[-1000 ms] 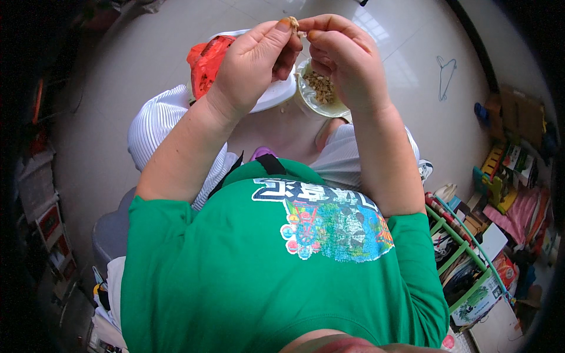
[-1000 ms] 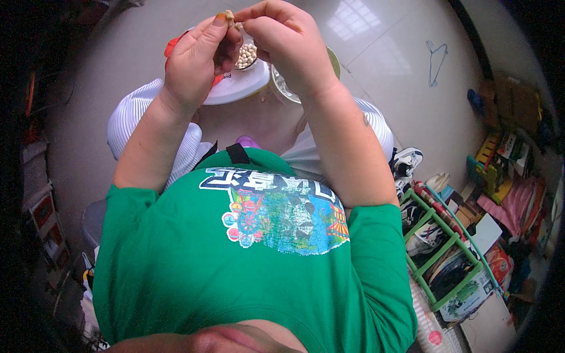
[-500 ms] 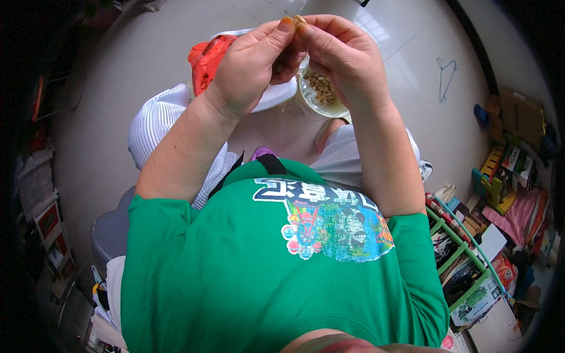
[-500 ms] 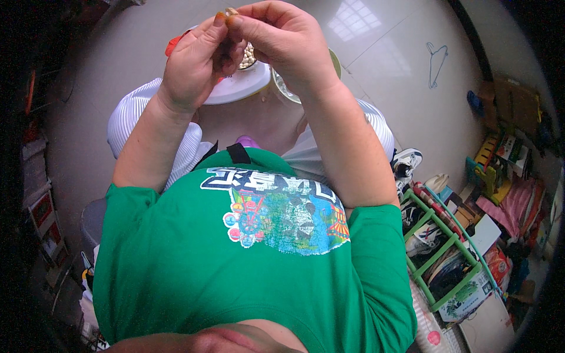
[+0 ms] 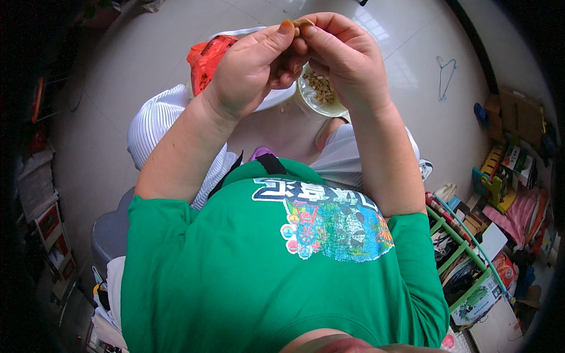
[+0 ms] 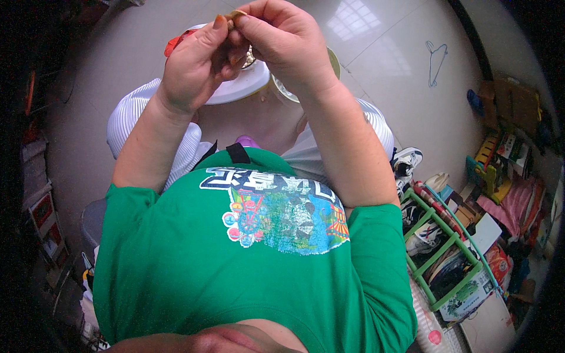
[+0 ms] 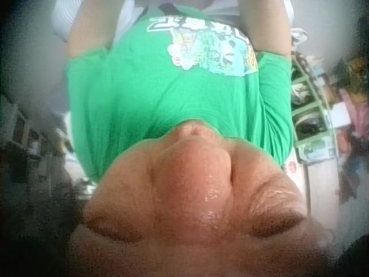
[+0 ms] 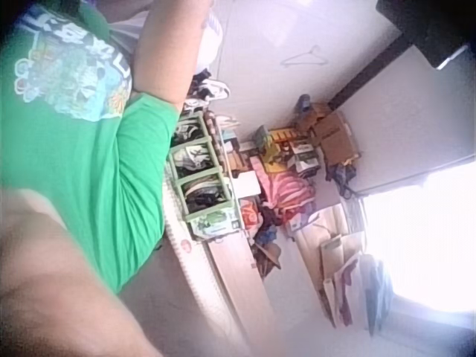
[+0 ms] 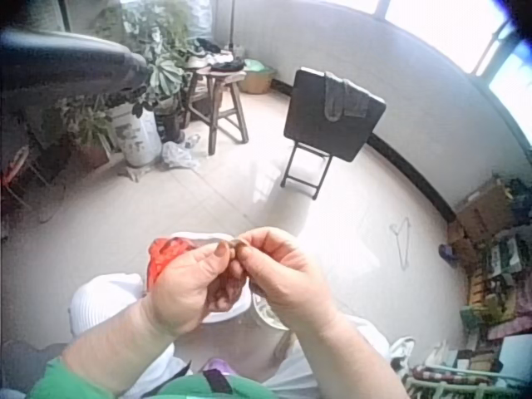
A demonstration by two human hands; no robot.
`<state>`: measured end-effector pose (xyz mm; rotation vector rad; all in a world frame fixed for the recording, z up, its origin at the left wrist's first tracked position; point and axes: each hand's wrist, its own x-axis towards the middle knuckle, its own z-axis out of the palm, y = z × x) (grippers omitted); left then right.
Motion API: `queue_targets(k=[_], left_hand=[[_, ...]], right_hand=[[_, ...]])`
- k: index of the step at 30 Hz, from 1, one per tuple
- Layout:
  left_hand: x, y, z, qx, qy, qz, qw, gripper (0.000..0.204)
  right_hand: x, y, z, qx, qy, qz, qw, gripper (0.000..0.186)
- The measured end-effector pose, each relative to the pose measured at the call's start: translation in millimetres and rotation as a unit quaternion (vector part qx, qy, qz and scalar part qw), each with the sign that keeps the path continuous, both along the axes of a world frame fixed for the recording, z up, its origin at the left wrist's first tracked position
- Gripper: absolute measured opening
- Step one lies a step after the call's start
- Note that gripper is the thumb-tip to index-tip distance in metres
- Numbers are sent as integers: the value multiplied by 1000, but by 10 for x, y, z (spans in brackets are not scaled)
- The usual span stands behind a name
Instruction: The person sits on the floor and peels the outer skin off small legumes by hand, placing the peeled kernels into a white bowl and the discarded skins into a separate bowl.
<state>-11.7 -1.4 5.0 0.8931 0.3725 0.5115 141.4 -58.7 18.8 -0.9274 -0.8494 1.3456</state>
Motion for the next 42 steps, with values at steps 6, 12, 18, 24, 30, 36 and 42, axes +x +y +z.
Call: queue_targets(k=[6,12,18,24,30,36,42], left_hand=[[8,23,1,60,-11,-5,998,38],[-7,12,23,75,37,-13,996,35],[10,19,8,37,16,-45,998,30],[27,6,31,58,77,40,995,27],[35,16,36,78,77,86,990,26],[-7,21,-14,121,53,100,986,23],[-47,77,33,416,89,163,890,18]], right_hand=[[-96,7,-13,81,-182,-89,976,19],[15,12,-46,43,-105,-37,993,19],[112,-9,-1,12,-127,-45,991,19],[329,-46,89,-9,-387,-76,919,20],[467,-102,32,-94,-584,-47,805,20],[351,-53,151,79,-334,-14,939,20],[272,-34,141,31,-253,29,966,21]])
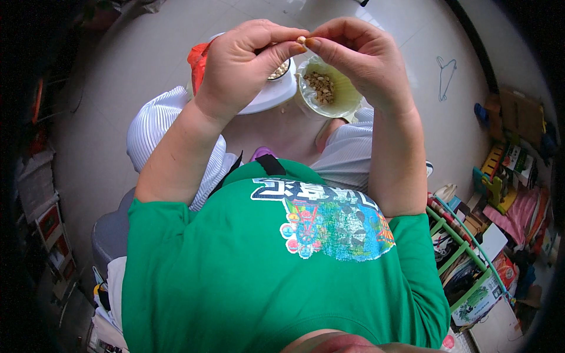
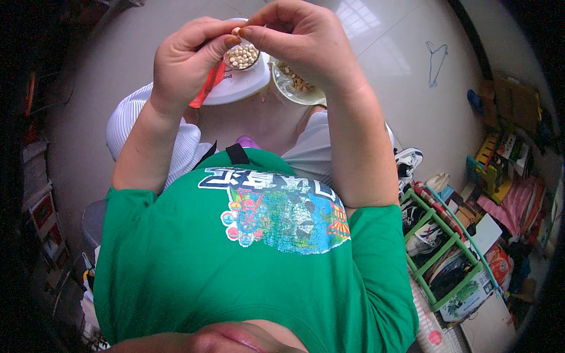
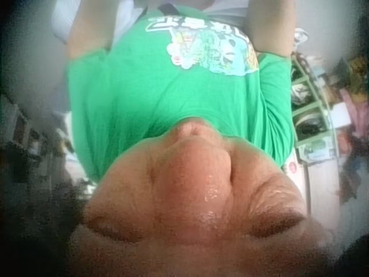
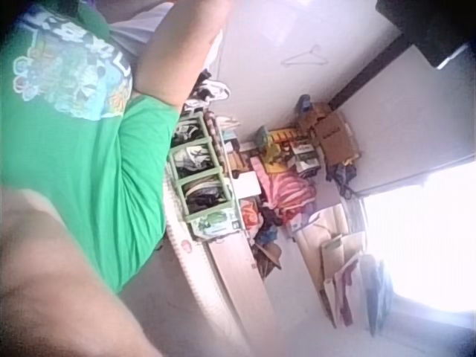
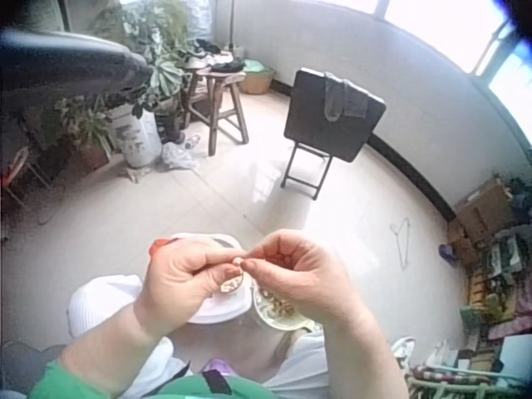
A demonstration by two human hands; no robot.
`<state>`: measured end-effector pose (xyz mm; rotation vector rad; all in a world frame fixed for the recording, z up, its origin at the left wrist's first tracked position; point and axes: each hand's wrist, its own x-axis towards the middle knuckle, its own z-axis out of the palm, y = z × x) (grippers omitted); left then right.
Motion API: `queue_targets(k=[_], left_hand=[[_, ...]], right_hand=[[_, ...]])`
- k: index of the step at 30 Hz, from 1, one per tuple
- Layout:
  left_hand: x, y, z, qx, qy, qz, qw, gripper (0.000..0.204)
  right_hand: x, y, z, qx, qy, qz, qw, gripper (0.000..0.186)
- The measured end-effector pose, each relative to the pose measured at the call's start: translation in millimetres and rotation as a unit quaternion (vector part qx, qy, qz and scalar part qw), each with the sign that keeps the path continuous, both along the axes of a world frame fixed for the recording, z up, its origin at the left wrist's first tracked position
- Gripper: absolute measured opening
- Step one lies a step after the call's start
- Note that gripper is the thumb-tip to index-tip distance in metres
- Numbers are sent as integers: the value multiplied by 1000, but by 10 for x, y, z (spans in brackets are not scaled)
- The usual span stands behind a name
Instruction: The person sits on the floor and peels the outer skin off small legumes by hand, placing the peeled kernels into a white bowl and the discarded skins into a separate bowl.
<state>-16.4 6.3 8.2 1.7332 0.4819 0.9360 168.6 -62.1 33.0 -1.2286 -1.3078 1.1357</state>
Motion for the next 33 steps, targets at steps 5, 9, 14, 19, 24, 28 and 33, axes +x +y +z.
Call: queue_targets(k=[5,9,14,19,24,28,33], left_hand=[[-15,51,46,183,10,39,982,17],[-25,70,23,221,15,56,973,18],[-39,62,42,213,14,53,975,19],[-68,64,42,192,17,43,980,18],[-62,49,17,152,-7,49,987,17],[-79,57,12,186,8,72,980,17],[-91,8,66,169,78,65,980,20]], right_hand=[[-97,26,-4,-43,17,-21,999,22],[-107,54,-16,-95,84,-11,992,21],[-111,68,-61,-93,114,-10,989,19],[-126,69,-30,-80,113,-2,990,18],[-174,90,-47,-96,139,-30,985,21],[-189,106,-20,-118,172,-15,978,22],[-192,118,-73,-101,144,-35,984,22]])
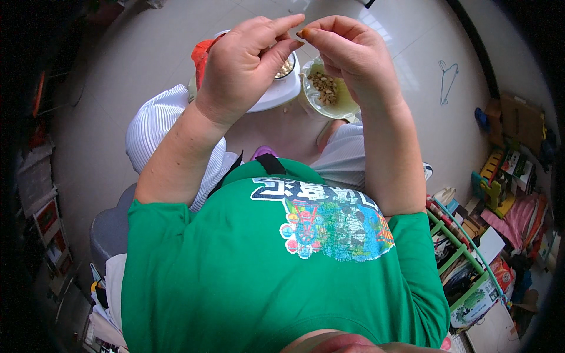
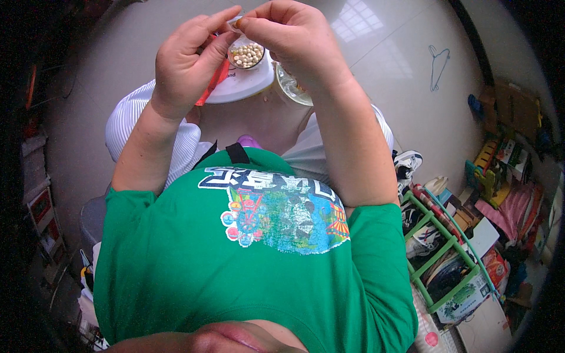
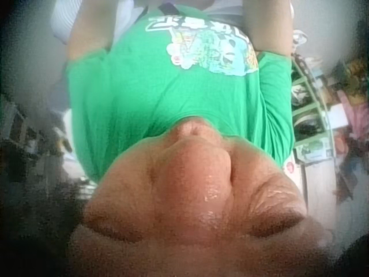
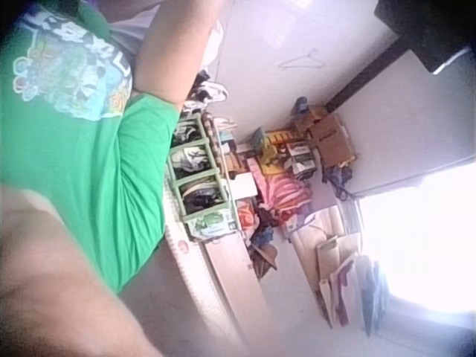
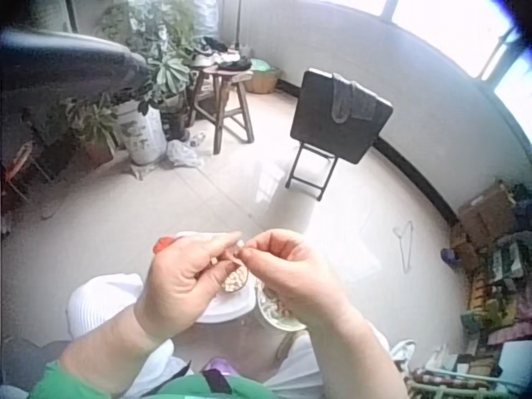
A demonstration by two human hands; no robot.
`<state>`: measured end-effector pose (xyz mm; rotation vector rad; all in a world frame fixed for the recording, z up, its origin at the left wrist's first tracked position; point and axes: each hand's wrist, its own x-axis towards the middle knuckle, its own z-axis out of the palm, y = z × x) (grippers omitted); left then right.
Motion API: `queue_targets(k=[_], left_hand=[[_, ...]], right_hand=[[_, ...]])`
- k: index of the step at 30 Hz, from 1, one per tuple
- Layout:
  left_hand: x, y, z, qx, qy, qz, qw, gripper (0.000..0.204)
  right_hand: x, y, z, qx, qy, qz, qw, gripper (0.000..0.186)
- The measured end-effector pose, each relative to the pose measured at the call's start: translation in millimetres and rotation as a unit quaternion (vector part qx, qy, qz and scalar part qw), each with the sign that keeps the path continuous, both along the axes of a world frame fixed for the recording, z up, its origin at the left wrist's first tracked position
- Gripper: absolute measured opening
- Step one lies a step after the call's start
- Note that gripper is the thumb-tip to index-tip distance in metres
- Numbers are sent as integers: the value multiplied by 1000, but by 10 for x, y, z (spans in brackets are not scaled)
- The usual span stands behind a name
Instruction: The person sits on the floor and peels the outer skin off small legumes by hand, placing the peeled kernels into a white bowl and the discarded skins into a separate bowl.
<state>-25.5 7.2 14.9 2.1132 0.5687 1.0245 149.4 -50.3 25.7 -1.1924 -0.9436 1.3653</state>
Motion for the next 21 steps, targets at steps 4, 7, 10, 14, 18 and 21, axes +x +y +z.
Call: queue_targets(k=[4,7,10,14,18,21], left_hand=[[-4,39,-19,27,-24,-25,999,20],[-14,58,-48,24,-36,-27,999,18],[-5,68,-20,28,-53,-32,998,15],[-5,1,-56,-40,-64,-16,997,13],[49,-75,-112,-202,-143,-13,969,13],[46,-71,-129,-252,-167,-23,953,16]], right_hand=[[-2,3,2,-5,-3,19,1000,21],[43,6,2,-14,40,44,998,21],[49,2,1,-12,82,46,995,20],[8,-3,-17,-23,107,36,993,19],[-40,-20,11,-22,100,30,994,21],[-66,-29,73,-33,110,21,993,21]])
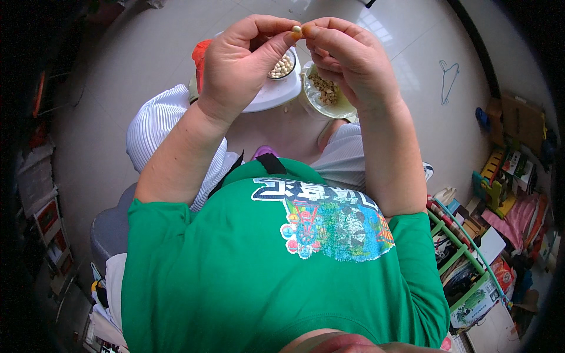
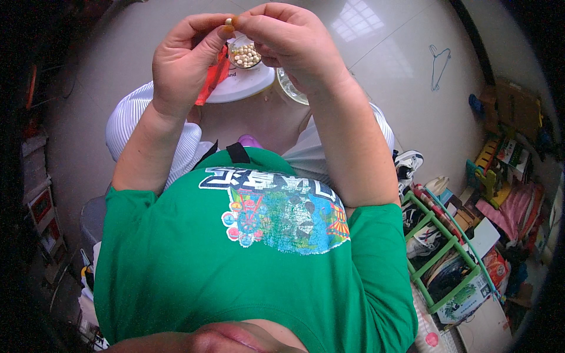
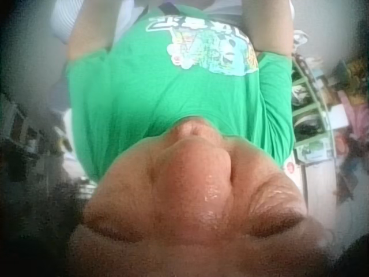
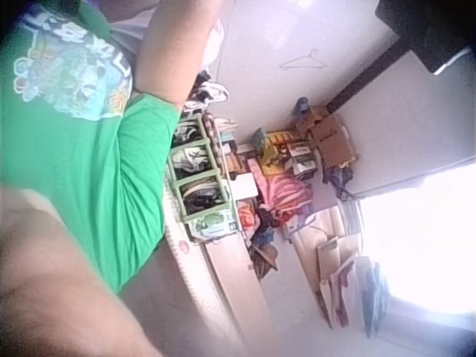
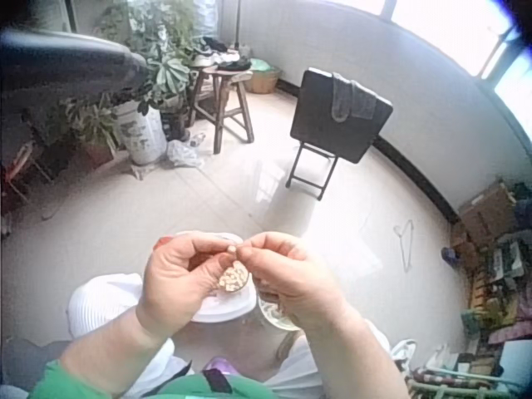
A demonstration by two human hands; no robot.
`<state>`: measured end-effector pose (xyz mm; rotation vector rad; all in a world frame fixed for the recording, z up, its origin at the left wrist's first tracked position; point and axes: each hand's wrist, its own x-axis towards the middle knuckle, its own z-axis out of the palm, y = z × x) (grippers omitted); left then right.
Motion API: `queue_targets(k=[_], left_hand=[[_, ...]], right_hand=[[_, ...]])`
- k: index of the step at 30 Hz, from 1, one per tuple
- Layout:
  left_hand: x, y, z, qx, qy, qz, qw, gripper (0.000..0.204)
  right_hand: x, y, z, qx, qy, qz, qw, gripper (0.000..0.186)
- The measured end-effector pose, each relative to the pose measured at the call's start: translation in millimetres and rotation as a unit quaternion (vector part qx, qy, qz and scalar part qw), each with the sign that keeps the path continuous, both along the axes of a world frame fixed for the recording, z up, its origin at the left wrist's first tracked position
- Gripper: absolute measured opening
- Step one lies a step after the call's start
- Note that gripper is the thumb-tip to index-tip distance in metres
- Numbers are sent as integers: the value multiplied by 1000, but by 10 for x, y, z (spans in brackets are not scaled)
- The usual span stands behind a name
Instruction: The person sits on the floor and peels the outer skin off small legumes by hand, placing the peeled kernels into a white bowl and the discarded skins into a separate bowl.
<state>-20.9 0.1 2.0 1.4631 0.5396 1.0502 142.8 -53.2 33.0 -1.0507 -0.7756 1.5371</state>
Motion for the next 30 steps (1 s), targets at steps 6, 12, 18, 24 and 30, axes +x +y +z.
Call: queue_targets(k=[6,12,18,24,30], left_hand=[[-10,37,-15,-12,-15,-16,1000,15],[-44,67,-53,-12,-44,-74,996,18],[-18,41,-18,-90,-89,-62,990,15],[-16,46,-30,-106,-111,-76,985,16],[-19,49,-36,-104,-130,-88,982,15]], right_hand=[[38,6,-59,7,44,11,999,20],[27,17,-78,4,67,13,998,20],[-2,8,-40,-6,67,11,998,21],[26,8,-99,7,101,33,994,20],[19,13,-119,23,134,42,990,17]])
